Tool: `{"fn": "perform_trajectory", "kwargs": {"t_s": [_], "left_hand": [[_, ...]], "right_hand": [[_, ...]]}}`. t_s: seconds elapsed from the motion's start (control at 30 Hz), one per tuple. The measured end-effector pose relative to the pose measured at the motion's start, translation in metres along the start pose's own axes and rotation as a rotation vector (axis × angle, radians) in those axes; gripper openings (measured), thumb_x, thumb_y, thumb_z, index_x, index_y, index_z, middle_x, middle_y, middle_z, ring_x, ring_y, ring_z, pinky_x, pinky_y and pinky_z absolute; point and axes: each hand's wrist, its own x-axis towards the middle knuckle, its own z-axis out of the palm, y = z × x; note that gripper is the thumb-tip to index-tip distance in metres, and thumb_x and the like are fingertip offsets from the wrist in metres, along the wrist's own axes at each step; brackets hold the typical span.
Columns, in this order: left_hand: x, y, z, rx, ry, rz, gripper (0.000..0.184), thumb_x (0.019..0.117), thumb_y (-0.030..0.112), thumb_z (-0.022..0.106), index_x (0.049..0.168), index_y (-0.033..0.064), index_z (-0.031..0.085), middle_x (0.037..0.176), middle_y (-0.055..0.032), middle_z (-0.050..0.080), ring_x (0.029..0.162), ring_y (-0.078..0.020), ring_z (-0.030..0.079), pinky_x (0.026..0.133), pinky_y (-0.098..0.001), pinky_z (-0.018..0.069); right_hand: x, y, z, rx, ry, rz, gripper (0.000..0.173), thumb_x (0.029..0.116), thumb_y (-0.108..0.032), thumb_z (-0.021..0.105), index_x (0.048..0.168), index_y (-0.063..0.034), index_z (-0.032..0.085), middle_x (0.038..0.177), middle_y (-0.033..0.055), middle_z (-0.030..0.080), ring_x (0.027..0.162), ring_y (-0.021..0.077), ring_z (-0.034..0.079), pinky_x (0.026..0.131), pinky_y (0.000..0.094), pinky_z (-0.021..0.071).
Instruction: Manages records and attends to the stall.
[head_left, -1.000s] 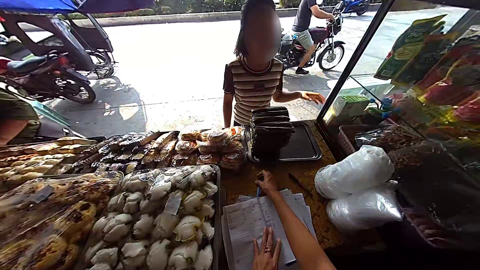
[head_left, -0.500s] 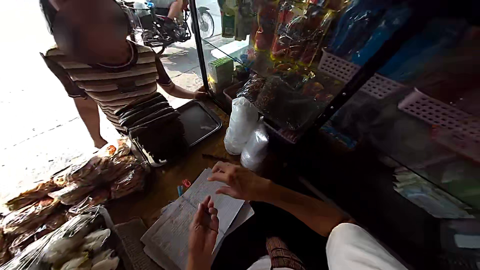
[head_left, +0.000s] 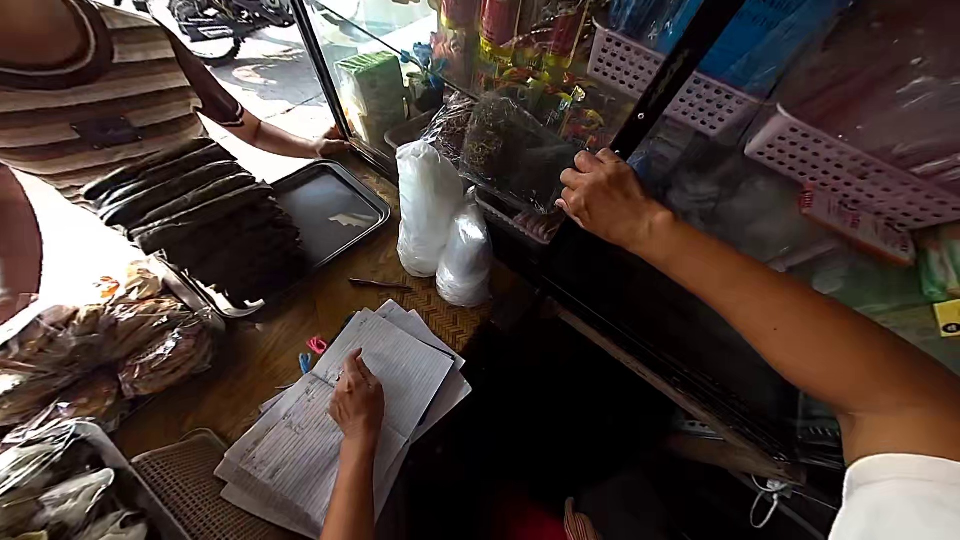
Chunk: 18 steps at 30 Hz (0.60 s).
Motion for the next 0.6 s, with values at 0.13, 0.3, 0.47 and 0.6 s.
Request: {"fn": "perform_trajectory", "kwargs": {"t_s": [0.13, 0.3, 0.47, 0.6], "left_hand": [[0.002, 0.001, 0.004, 0.072, -0.073, -0.022, 0.043, 0.1113, 0.017, 0.030, 0.140, 0.0009, 0.058, 0.107, -0.0338, 0.069, 0.099, -0.0541, 0.069, 0.082, -0.0685, 0.0490], [0.003, 0.000, -0.001, 0.062, -0.098, -0.045, 0.043, 0.1114, 0.017, 0.030, 0.141, 0.0012, 0.057, 0.108, -0.0325, 0.070, 0.102, -0.0524, 0.069, 0.084, -0.0666, 0.0500], [0.002, 0.000, -0.007, 0.036, -0.117, -0.053, 0.043, 0.1109, 0.016, 0.030, 0.143, 0.0031, 0.056, 0.110, -0.0305, 0.071, 0.103, -0.0506, 0.069, 0.086, -0.0645, 0.0507], [0.003, -0.001, -0.009, 0.020, -0.132, -0.049, 0.043, 0.1114, 0.017, 0.030, 0.143, 0.0033, 0.056, 0.110, -0.0301, 0.071, 0.103, -0.0495, 0.069, 0.086, -0.0638, 0.0506]], "right_hand": [[-0.032, -0.001, -0.007, 0.005, -0.009, 0.036, 0.027, 0.0966, -0.003, 0.060, 0.073, 0.0100, 0.063, 0.087, 0.0272, 0.067, 0.095, 0.0478, 0.065, 0.078, 0.0569, 0.0486], [-0.140, -0.004, -0.028, -0.037, -0.021, 0.140, 0.030, 0.0977, -0.008, 0.061, 0.072, 0.0083, 0.062, 0.081, 0.0261, 0.064, 0.084, 0.0491, 0.064, 0.070, 0.0593, 0.0502], [-0.269, -0.011, -0.052, -0.124, -0.042, 0.323, 0.042, 0.1005, -0.016, 0.050, 0.070, 0.0109, 0.064, 0.077, 0.0294, 0.064, 0.078, 0.0541, 0.065, 0.065, 0.0621, 0.0504], [-0.346, -0.021, -0.075, -0.135, -0.288, 0.589, 0.030, 0.0976, -0.006, 0.060, 0.075, 0.0128, 0.068, 0.088, 0.0348, 0.068, 0.091, 0.0591, 0.065, 0.075, 0.0675, 0.0503]]}}
